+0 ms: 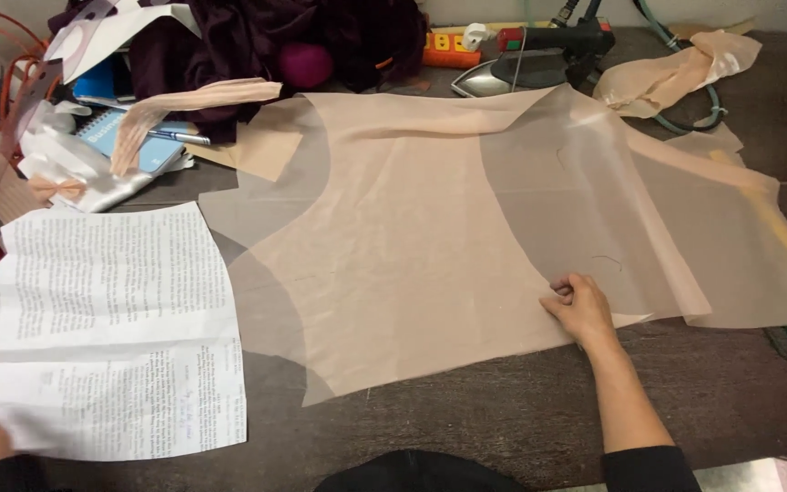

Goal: The person handles a piece of light-colored fabric and a paper pattern on a work table. They smooth the fabric, fold it, and position the pattern on top, adjusting the alignment of the materials.

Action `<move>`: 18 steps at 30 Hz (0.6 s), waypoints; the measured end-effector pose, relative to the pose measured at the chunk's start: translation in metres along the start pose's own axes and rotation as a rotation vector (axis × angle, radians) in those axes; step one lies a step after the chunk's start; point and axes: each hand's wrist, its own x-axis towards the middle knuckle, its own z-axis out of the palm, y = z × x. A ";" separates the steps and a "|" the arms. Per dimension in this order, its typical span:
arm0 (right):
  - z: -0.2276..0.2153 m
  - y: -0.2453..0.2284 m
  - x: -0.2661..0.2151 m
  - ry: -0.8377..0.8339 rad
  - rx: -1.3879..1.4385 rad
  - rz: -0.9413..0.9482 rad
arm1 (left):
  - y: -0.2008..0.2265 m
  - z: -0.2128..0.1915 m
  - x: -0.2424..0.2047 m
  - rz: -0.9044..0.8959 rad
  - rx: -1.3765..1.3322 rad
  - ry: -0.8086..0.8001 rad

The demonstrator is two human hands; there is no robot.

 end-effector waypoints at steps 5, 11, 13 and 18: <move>0.005 0.002 0.006 -0.057 0.003 0.088 | 0.170 -0.142 -0.115 0.542 -0.497 0.091; -0.003 -0.013 -0.004 -0.089 0.066 0.151 | 0.281 -0.162 -0.226 0.718 -0.389 -0.556; -0.007 -0.016 -0.008 -0.092 0.062 0.149 | 0.293 -0.146 -0.244 0.884 -0.388 -0.501; -0.022 -0.035 -0.024 -0.095 0.093 0.126 | 0.320 -0.151 -0.269 0.878 -0.286 -0.526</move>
